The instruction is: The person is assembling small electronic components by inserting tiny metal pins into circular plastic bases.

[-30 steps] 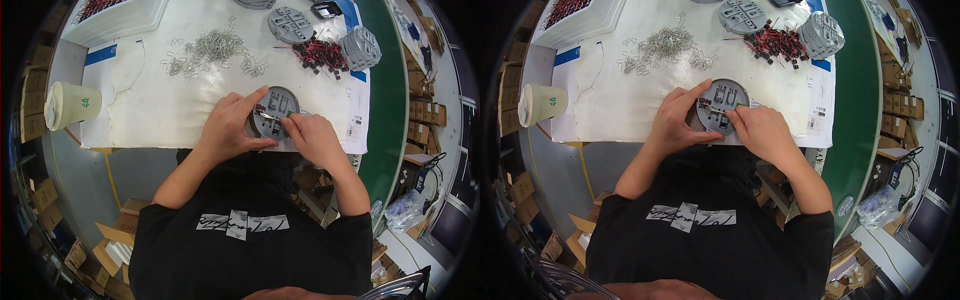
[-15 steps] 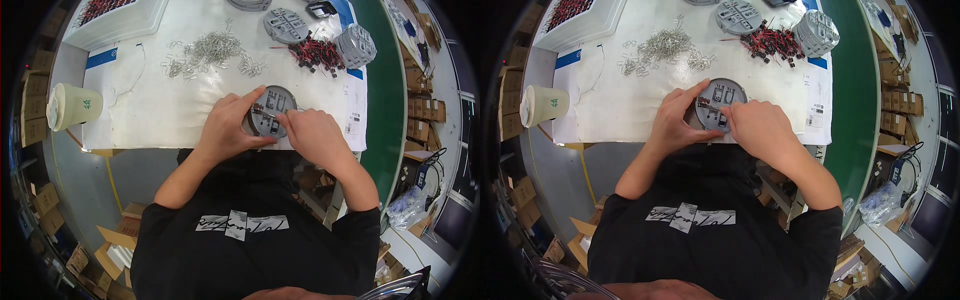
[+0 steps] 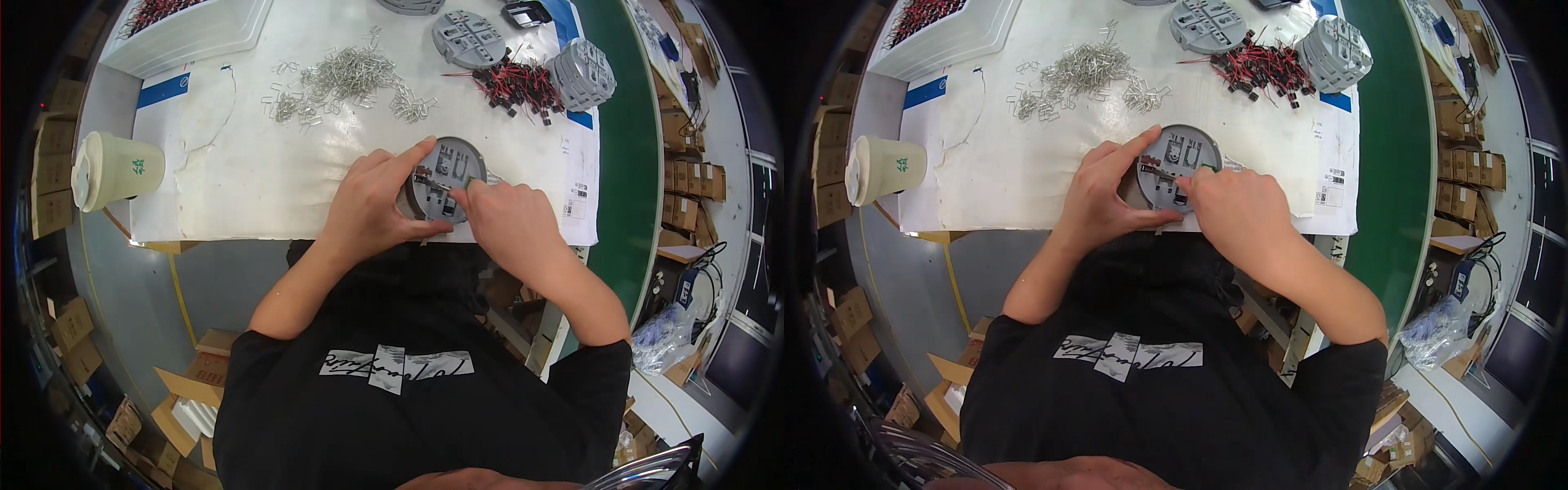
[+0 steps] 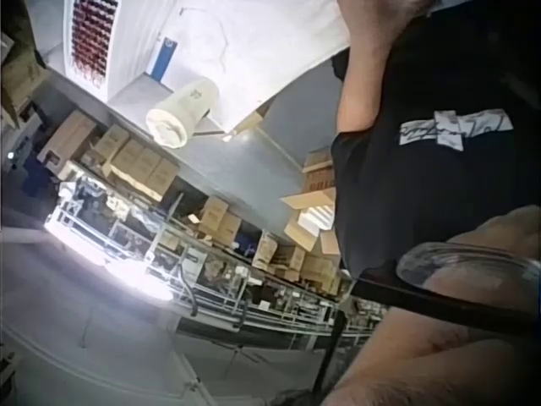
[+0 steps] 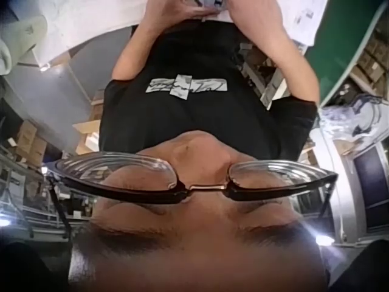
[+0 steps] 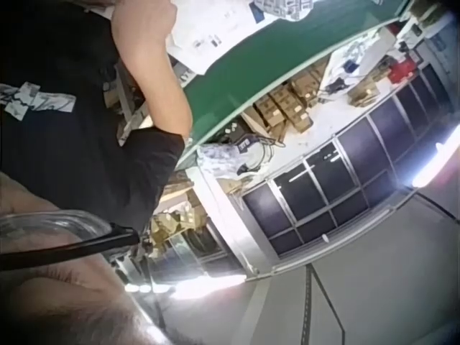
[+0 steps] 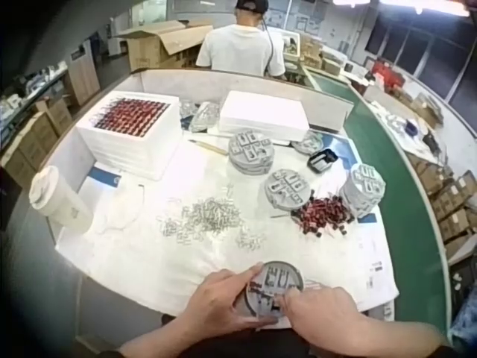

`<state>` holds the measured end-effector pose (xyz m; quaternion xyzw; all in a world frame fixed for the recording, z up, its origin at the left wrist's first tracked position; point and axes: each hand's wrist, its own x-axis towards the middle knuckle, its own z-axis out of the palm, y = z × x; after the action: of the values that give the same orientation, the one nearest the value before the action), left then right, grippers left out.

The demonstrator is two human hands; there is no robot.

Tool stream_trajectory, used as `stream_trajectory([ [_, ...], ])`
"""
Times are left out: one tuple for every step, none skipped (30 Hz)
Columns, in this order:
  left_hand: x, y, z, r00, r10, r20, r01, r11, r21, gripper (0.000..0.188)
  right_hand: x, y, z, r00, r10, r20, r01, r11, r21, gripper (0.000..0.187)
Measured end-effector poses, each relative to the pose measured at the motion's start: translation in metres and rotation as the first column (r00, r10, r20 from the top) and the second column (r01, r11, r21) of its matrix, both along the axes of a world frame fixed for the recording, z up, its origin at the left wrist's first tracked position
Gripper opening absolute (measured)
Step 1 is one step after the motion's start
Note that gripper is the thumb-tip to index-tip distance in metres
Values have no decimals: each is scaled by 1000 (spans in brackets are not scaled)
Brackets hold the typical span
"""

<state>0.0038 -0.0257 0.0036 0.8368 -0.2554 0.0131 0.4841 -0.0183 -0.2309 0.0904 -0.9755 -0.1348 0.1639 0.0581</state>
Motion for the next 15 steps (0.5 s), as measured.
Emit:
stream_trajectory([
  [0,1,-1,1000,2,2,-2,1000,1,103,1,-3,-1,1000,2,2,-2,1000,1,42],
  [-2,1,-2,1000,3,19,-3,1000,-1,101,3,-9,-1,999,-32,-27,32,999,9,38],
  [-2,0,-2,999,-2,41,2,1000,-6,98,5,-18,-1,996,-71,-51,72,997,14,34],
  [-1,-1,-1,998,-6,64,7,1000,-10,95,5,-22,-1,991,-111,-74,112,993,19,31],
  [0,-1,1,997,-17,79,18,1000,-16,95,2,-25,-4,991,-122,-59,123,992,14,31],
  [1,4,3,998,-54,28,55,998,-39,90,-7,-27,-10,991,-136,-11,135,964,231,27],
  [1,10,6,995,-96,-18,95,993,-63,85,-18,-29,-17,986,-159,39,127,891,436,27],
  [5,11,8,985,-161,-59,155,984,-92,80,-29,-34,-22,974,-208,92,108,780,616,31],
  [8,12,1,978,-176,-109,165,981,-100,72,-36,-33,-27,969,-189,158,69,824,562,37],
  [6,16,-3,970,-173,-168,159,983,-95,65,-41,-23,-34,965,-154,212,24,859,511,47],
  [6,15,-1,981,-122,-153,109,990,-88,57,-43,-13,-41,946,-165,279,-8,849,528,46],
  [5,11,-2,987,-71,-141,58,994,-90,49,-44,-6,-49,923,-173,343,-40,844,535,46],
  [3,8,-3,987,-109,-117,98,990,-97,49,-48,-4,-55,908,-205,367,-21,850,527,46],
  [1,5,-7,979,-68,-194,25,976,-215,42,-51,-3,-59,858,-225,462,-71,837,542,43],
  [0,1,-8,960,-32,-279,-61,946,-318,35,-52,-6,-61,799,-241,551,-130,825,550,41],
])
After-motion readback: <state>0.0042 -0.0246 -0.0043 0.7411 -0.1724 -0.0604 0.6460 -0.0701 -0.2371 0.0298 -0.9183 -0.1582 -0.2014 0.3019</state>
